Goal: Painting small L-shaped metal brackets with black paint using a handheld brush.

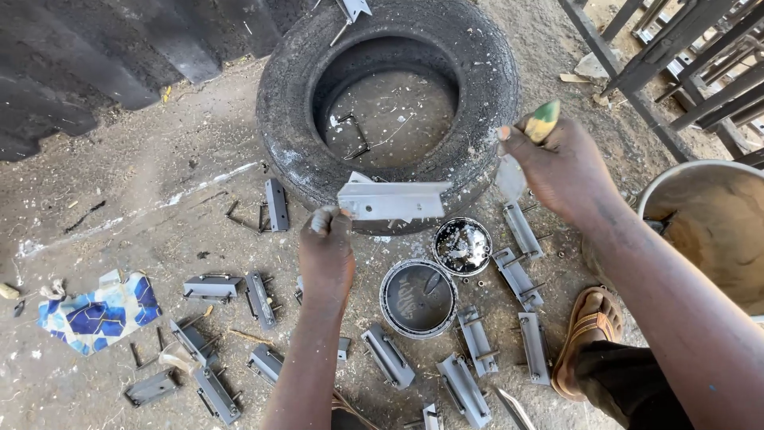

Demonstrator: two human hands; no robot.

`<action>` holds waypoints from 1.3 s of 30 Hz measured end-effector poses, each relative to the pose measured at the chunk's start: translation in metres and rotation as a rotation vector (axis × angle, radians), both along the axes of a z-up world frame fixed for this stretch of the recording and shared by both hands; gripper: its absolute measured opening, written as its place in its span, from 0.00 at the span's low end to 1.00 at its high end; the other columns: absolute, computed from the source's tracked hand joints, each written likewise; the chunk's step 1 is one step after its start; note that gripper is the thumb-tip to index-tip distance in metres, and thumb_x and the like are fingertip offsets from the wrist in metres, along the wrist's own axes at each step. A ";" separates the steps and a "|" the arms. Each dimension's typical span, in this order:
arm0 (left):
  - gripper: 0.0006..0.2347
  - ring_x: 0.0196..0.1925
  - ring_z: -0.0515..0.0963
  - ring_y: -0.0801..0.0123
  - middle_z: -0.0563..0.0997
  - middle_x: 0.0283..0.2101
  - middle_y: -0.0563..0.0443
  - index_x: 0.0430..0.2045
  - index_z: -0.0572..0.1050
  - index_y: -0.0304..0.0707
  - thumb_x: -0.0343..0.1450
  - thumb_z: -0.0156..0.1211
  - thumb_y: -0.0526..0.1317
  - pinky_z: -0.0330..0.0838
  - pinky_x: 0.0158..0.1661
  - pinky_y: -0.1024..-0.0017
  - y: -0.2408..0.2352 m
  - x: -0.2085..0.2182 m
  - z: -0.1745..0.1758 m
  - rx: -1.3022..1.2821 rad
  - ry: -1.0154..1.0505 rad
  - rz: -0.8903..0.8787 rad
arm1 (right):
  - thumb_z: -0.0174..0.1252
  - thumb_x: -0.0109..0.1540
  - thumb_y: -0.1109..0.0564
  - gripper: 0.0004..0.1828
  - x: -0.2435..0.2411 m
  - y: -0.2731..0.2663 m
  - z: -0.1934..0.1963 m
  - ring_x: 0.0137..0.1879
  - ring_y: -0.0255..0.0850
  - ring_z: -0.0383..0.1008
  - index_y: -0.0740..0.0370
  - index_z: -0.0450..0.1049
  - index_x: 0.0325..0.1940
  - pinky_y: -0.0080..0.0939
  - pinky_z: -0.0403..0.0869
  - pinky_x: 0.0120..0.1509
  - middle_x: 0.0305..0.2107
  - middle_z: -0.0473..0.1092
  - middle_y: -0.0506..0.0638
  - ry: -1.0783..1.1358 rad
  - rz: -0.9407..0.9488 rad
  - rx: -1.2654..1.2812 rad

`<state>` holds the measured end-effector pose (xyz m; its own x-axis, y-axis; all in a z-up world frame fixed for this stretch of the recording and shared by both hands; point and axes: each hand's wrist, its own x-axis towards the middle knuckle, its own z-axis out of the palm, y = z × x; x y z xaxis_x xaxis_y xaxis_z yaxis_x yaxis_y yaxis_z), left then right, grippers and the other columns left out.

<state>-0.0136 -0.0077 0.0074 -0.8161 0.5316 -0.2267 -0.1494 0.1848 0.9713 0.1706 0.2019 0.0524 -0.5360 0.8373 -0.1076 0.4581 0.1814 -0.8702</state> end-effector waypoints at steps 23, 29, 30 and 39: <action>0.06 0.32 0.80 0.69 0.82 0.30 0.52 0.37 0.79 0.41 0.76 0.53 0.38 0.74 0.41 0.69 0.008 0.004 -0.036 -0.692 0.724 -0.540 | 0.52 0.72 0.51 0.15 -0.003 0.013 0.021 0.32 0.44 0.70 0.63 0.73 0.57 0.42 0.73 0.36 0.36 0.73 0.57 -0.396 0.023 -0.080; 0.05 0.27 0.80 0.74 0.83 0.32 0.49 0.41 0.77 0.37 0.77 0.54 0.36 0.78 0.25 0.78 0.001 -0.014 0.002 -0.719 0.398 -0.288 | 0.50 0.76 0.53 0.08 0.036 0.067 -0.002 0.33 0.40 0.62 0.56 0.73 0.47 0.46 0.65 0.38 0.32 0.66 0.49 -0.357 -0.164 0.017; 0.06 0.28 0.81 0.72 0.83 0.32 0.48 0.42 0.78 0.37 0.75 0.56 0.35 0.81 0.27 0.72 0.000 -0.014 0.011 -0.681 0.287 -0.191 | 0.52 0.77 0.54 0.09 0.043 0.076 -0.007 0.28 0.38 0.57 0.57 0.72 0.44 0.45 0.60 0.31 0.25 0.62 0.47 -0.322 -0.213 0.051; 0.06 0.19 0.75 0.70 0.79 0.25 0.45 0.38 0.76 0.29 0.76 0.55 0.35 0.72 0.18 0.73 0.000 -0.016 0.003 -0.662 0.318 -0.136 | 0.54 0.72 0.50 0.21 0.058 0.139 -0.068 0.33 0.36 0.70 0.66 0.62 0.63 0.33 0.76 0.32 0.42 0.71 0.52 -0.326 -0.492 -0.243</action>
